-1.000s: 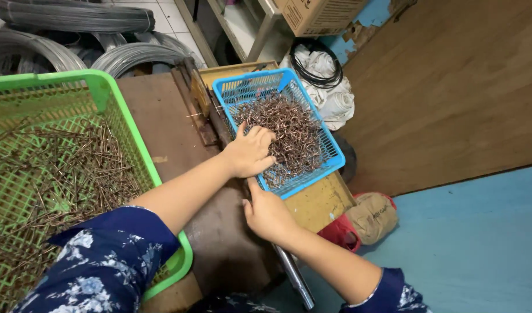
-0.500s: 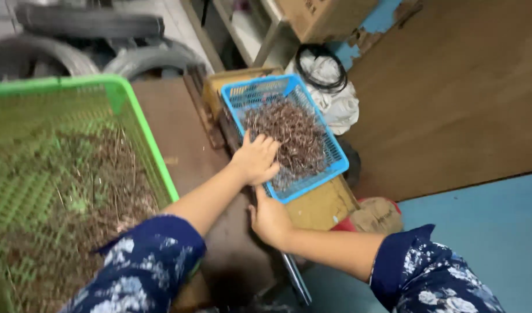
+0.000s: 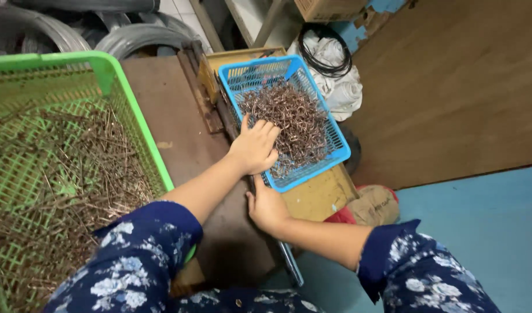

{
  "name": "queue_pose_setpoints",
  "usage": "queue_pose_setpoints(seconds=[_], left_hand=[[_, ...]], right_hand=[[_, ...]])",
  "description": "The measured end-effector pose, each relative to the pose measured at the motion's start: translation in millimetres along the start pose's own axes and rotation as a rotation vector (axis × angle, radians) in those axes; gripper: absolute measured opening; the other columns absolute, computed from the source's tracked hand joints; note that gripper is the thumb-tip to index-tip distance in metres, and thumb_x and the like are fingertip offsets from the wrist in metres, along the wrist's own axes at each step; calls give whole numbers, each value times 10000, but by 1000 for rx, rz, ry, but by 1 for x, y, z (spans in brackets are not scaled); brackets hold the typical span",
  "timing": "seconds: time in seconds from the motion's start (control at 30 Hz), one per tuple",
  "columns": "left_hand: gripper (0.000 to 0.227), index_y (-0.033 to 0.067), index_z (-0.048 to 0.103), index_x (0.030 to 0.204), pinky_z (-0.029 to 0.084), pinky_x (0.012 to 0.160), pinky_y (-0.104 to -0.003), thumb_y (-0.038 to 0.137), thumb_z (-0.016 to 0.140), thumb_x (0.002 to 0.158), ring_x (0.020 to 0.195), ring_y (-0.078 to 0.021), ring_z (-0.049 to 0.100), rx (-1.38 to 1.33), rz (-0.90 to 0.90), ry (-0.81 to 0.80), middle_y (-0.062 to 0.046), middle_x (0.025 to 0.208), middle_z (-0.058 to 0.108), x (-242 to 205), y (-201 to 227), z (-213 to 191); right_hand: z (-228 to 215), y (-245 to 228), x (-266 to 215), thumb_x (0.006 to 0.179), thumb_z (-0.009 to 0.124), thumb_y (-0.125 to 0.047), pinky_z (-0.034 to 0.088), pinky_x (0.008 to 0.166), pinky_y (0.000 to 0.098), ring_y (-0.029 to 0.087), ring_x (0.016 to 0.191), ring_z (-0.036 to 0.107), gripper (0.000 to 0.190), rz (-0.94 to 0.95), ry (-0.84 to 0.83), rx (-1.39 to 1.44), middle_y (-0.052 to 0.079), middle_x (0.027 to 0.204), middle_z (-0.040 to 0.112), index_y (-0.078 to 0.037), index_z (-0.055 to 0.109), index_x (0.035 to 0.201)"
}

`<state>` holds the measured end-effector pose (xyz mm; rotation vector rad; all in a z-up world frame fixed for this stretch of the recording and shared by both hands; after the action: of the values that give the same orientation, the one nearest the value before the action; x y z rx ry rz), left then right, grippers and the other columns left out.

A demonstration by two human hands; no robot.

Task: Cutting metal rods using a manual bench-mounted lever tool

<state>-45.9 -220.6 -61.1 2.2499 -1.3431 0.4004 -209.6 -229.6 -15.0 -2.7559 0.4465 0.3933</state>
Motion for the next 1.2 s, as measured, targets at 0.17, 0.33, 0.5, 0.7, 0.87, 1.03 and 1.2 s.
queue_pose_setpoints(seconds=[0.17, 0.33, 0.5, 0.7, 0.87, 1.03, 1.2], left_hand=[[569, 167, 573, 1294, 259, 1174, -759, 465, 490, 816, 1286, -282, 522, -19, 2, 10, -82, 1177, 552, -1, 2, 13], [554, 187, 583, 1257, 239, 1172, -748, 471, 522, 786, 1242, -271, 540, 27, 27, 53, -72, 1140, 561, 1, -1, 16], [554, 191, 589, 1277, 250, 1165, -747, 449, 548, 788, 1237, -262, 561, 14, 16, 47, -63, 1150, 588, 0, 0, 13], [567, 196, 587, 1298, 271, 1162, -754, 449, 552, 791, 1208, -272, 576, -16, 10, 30, -59, 1119, 594, 1, -3, 11], [596, 191, 588, 1332, 294, 1157, -754, 471, 548, 807, 1220, -278, 581, -49, -34, -20, -62, 1152, 606, 1, -1, 7], [547, 204, 581, 1322, 302, 1158, -709, 522, 549, 878, 1214, -270, 593, -88, -8, 2, -48, 1149, 611, 1, -4, 5], [444, 245, 601, 1241, 410, 1000, -559, 339, 694, 817, 1140, -251, 581, -31, -330, 343, 11, 1122, 586, -6, -24, -16]], right_hand=[[7, 10, 0, 1063, 564, -245, 602, 861, 666, 547, 1052, 752, 604, -11, -18, 13, 346, 1072, 772, -18, 398, 1597], [8, 10, 6, 1059, 561, -254, 599, 873, 667, 547, 1072, 745, 620, 4, -21, 54, 352, 1103, 766, -32, 386, 1610], [1, 7, 2, 1058, 557, -247, 599, 874, 676, 553, 1076, 740, 599, -1, -33, 73, 362, 1109, 758, -32, 394, 1593], [1, 6, 3, 1047, 563, -238, 603, 871, 669, 549, 1059, 744, 613, -20, -20, 83, 351, 1085, 765, -42, 391, 1601], [13, 16, 6, 1051, 572, -257, 614, 842, 660, 535, 1031, 757, 637, -39, 6, 28, 341, 1037, 770, -44, 374, 1617], [1, 11, 4, 1048, 595, -277, 611, 870, 648, 532, 1061, 752, 631, -39, -6, 64, 351, 1058, 762, -25, 402, 1594], [-41, -23, -23, 1042, 577, -231, 569, 960, 705, 584, 1169, 691, 756, -46, -34, 186, 421, 1176, 716, -39, 246, 1693]])
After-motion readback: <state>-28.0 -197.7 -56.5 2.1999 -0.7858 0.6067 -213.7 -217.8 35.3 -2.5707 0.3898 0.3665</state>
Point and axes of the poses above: each hand's wrist, its own x-axis towards the middle knuckle, its own z-axis out of the palm, y = z × x, the point moved 2 cm from there along x, towards the middle knuckle
